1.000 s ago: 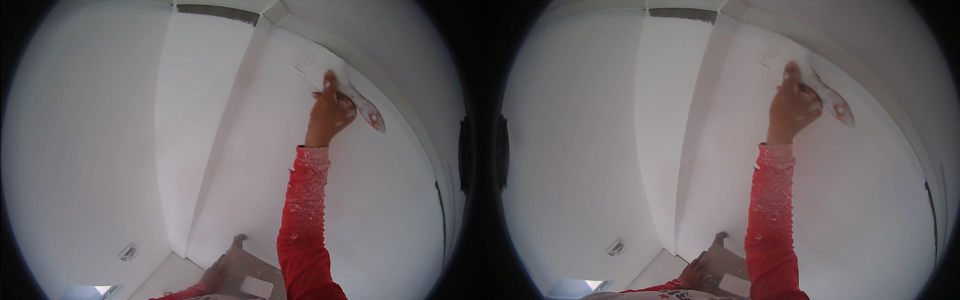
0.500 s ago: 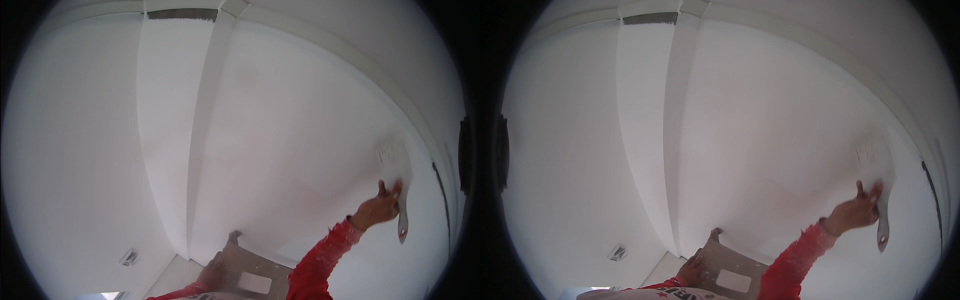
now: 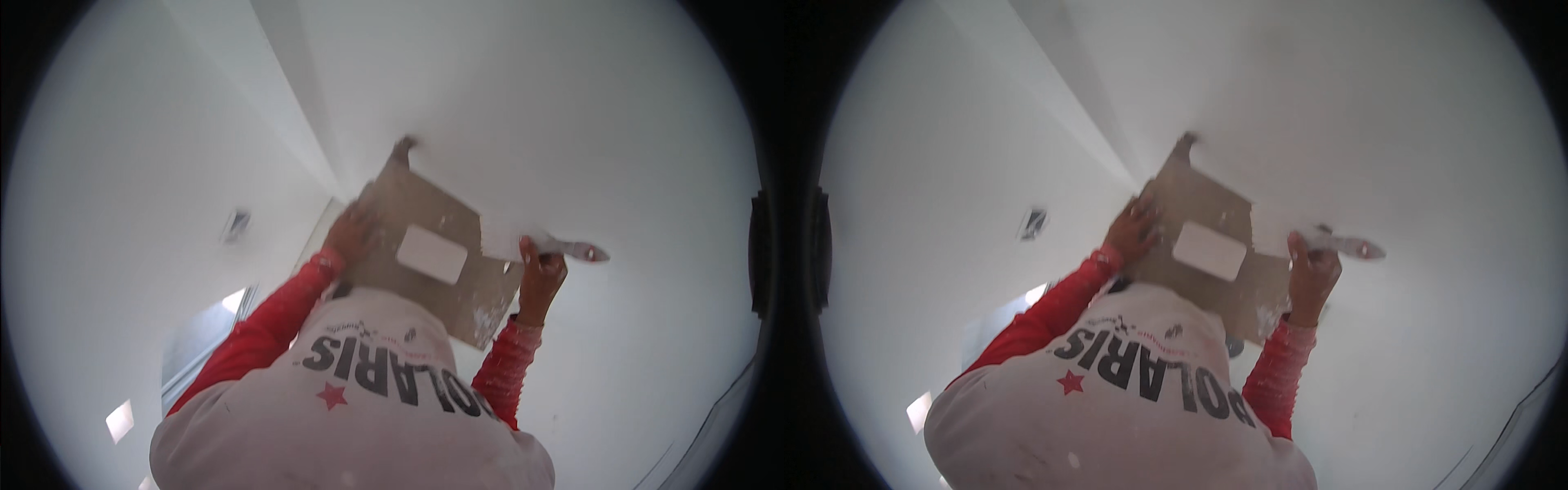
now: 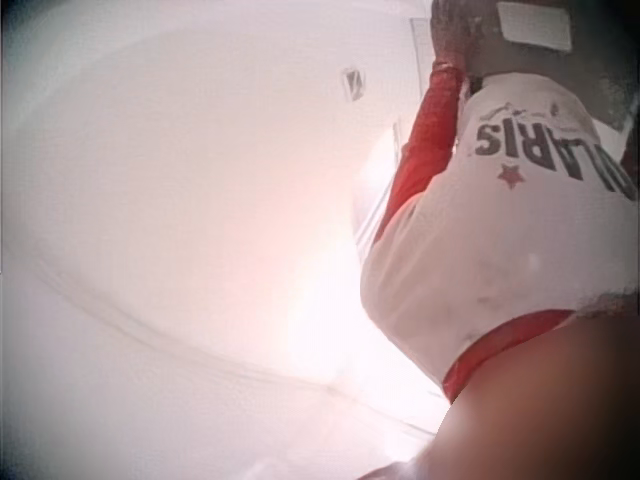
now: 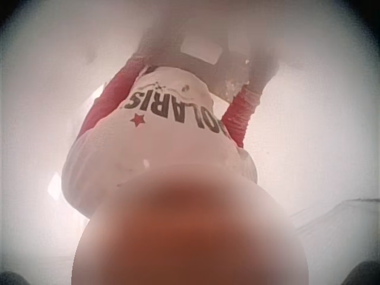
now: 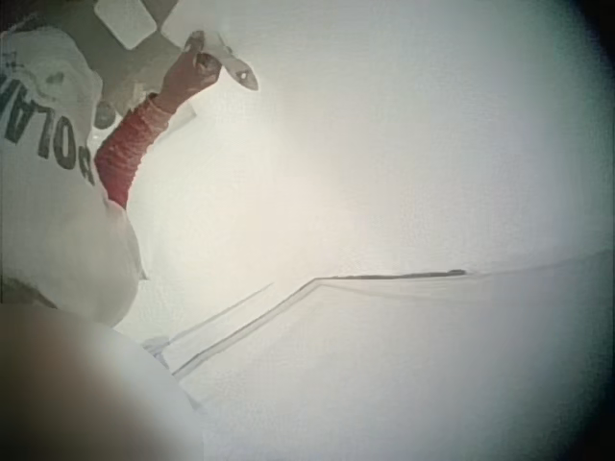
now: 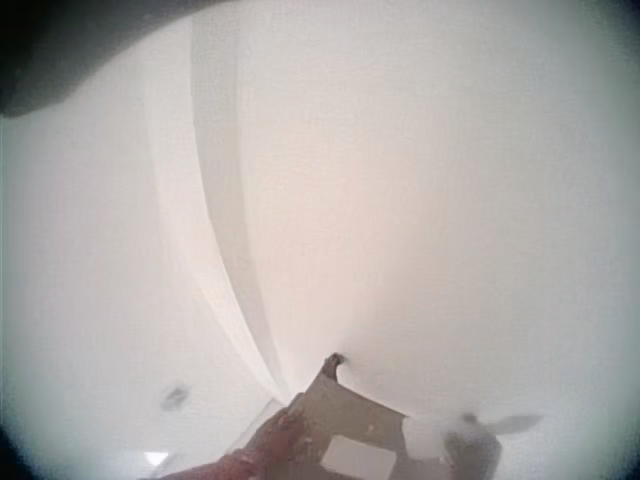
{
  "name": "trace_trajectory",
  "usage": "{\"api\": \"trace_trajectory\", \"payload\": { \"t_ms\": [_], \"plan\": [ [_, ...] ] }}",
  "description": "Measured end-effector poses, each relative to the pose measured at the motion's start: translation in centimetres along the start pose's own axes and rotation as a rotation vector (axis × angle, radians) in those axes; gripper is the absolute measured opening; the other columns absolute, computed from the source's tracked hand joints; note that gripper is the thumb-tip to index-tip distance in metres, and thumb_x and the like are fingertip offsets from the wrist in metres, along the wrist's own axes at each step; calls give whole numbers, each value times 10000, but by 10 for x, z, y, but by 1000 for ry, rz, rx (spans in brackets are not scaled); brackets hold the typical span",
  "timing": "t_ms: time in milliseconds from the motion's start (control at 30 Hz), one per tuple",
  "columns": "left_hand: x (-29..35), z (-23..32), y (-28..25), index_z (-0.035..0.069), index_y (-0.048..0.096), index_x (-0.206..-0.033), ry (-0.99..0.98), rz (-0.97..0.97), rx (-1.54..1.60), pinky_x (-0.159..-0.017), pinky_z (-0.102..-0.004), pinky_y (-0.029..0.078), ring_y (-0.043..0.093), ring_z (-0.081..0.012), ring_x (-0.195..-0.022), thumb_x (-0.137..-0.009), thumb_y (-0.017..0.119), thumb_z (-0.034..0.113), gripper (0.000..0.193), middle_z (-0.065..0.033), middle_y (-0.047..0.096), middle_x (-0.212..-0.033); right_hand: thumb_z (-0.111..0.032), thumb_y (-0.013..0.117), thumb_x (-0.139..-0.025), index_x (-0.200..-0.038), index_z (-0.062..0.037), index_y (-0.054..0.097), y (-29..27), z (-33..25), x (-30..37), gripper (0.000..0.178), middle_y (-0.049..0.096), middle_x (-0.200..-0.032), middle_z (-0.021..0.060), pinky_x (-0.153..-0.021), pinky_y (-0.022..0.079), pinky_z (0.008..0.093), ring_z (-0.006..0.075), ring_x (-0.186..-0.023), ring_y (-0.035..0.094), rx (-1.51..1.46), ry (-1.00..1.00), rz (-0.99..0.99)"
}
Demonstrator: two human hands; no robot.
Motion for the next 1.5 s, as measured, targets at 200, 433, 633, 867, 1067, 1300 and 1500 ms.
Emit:
{"api": "trace_trajectory", "payload": {
  "t_ms": [200,433,633,867,1067,1300,1500],
  "plan": [
    [5,6,-11,182,554,-1411,-105,-54,-102,-1154,-449,369,398,-364,-1404,-926,606,374,524,-121,380,-1567,-231,811,-836,-953,-12,726,30,21,7,262,631,-700,78,-625,460,328,169,-602,519,44,-268,-300],
    [2,12,-14,202,563,-1405,-118,-49,-124,-1140,-442,391,416,-357,-1397,-920,616,363,514,-105,392,-1565,-313,761,-860,-986,-44,733,87,25,21,298,701,-792,127,-723,553,369,283,-737,679,249,-793,-362],
    [4,11,-15,178,576,-1381,-134,-42,-103,-1129,-442,397,436,-354,-1371,-905,623,334,503,-104,413,-1544,-387,771,-833,-959,-42,734,126,26,27,370,720,-862,149,-710,558,396,314,-788,699,-16,-468,-605],
    [2,3,-7,174,566,-1377,-124,-46,-119,-1126,-442,405,494,-324,-1326,-893,653,316,512,-93,465,-1511,-370,764,-834,-886,-48,726,150,48,37,328,699,-813,127,-676,537,414,321,-737,678,188,-760,-576],
    [4,-7,3,117,589,-1341,-122,-25,-111,-1087,-466,409,499,-351,-1291,-844,670,350,555,-124,470,-1504,-313,728,-852,-1063,-72,716,145,43,31,321,705,-930,166,-741,545,443,349,-832,679,206,-747,-717],
    [5,-5,3,104,539,-1401,-23,-59,-191,-1144,-445,363,447,-332,-1360,-933,570,420,565,-149,402,-1549,-364,814,-766,-960,-65,730,148,54,34,366,709,-848,157,-736,552,442,364,-804,697,157,-695,-624],
    [4,-13,13,105,517,-1413,23,-18,-198,-1107,-410,392,476,-290,-1323,-956,547,441,568,-122,416,-1537,-352,757,-813,-1068,-39,674,125,81,18,412,680,-992,164,-813,531,480,375,-970,654,350,-567,-371]
  ]
}}
Point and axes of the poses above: each hand's wrist, its own x-axis away from the middle knuckle, its own y-axis out of the palm, z = x × y, the point moved 2 cm from there along -x, towards the middle knuckle
